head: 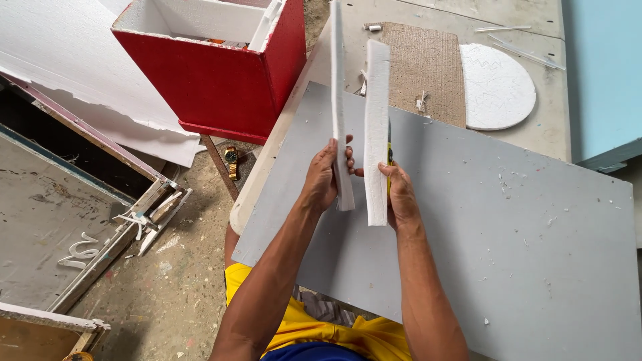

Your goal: Cutting and trimming long strips of white foam using a utility knife on a grey board placed on the floor.

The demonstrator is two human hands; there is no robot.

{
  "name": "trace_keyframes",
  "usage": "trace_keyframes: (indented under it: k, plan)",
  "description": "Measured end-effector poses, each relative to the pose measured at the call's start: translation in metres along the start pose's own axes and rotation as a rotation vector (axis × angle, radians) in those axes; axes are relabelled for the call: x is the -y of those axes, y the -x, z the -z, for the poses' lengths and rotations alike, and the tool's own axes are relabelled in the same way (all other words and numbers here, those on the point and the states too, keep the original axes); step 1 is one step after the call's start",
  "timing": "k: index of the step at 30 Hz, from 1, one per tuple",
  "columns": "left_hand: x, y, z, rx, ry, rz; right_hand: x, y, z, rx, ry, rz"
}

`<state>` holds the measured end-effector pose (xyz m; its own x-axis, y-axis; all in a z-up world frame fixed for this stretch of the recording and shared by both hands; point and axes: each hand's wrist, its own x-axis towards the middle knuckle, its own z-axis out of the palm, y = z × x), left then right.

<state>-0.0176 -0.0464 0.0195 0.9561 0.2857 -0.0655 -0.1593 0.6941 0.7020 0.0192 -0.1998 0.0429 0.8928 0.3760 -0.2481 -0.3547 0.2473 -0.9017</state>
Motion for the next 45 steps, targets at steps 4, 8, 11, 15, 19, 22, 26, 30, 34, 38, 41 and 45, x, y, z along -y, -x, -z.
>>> trace_keyframes:
  k: [4, 8, 11, 15, 19, 22, 26, 30, 34, 38, 41, 45]
  plan:
    - [0.002, 0.003, -0.002, 0.037, -0.034, 0.008, -0.012, -0.021, 0.033, -0.019, 0.050, 0.024]
    - [-0.009, 0.014, 0.005, 0.074, -0.106, 0.041, 0.006, -0.005, 0.045, -0.017, 0.335, -0.076]
    - [-0.016, 0.021, 0.010, 0.103, -0.100, 0.095, 0.025, 0.009, 0.046, 0.051, 0.535, -0.113]
    - [-0.015, 0.017, 0.027, 0.099, -0.096, 0.126, 0.040, 0.025, 0.050, 0.238, 0.696, -0.222]
    - [-0.025, 0.013, 0.039, 0.070, -0.184, 0.131, 0.031, 0.010, 0.071, 0.277, 0.718, -0.195]
    - [-0.042, 0.017, 0.041, 0.104, -0.493, 0.116, 0.038, 0.013, 0.076, 0.208, 0.655, -0.169]
    - [-0.063, 0.026, 0.039, 0.125, -0.806, 0.106, 0.039, 0.012, 0.079, 0.179, 0.645, -0.136]
    - [-0.088, 0.037, 0.035, 0.196, -1.061, 0.139, 0.021, -0.006, 0.090, 0.055, 0.602, -0.067]
    - [-0.110, 0.030, 0.031, 0.211, -1.213, 0.185, 0.015, -0.019, 0.083, -0.232, 0.489, 0.173]
    - [-0.128, 0.012, 0.019, 0.317, -1.590, 0.163, 0.020, -0.024, 0.068, -0.145, 0.414, 0.566]
    - [-0.134, -0.008, 0.012, 0.341, -1.856, 0.084, 0.022, -0.018, 0.058, -0.021, 0.284, 0.600]
    - [-0.142, -0.029, 0.003, 0.354, -2.147, -0.087, 0.025, -0.013, 0.063, 0.106, -0.025, 0.477]
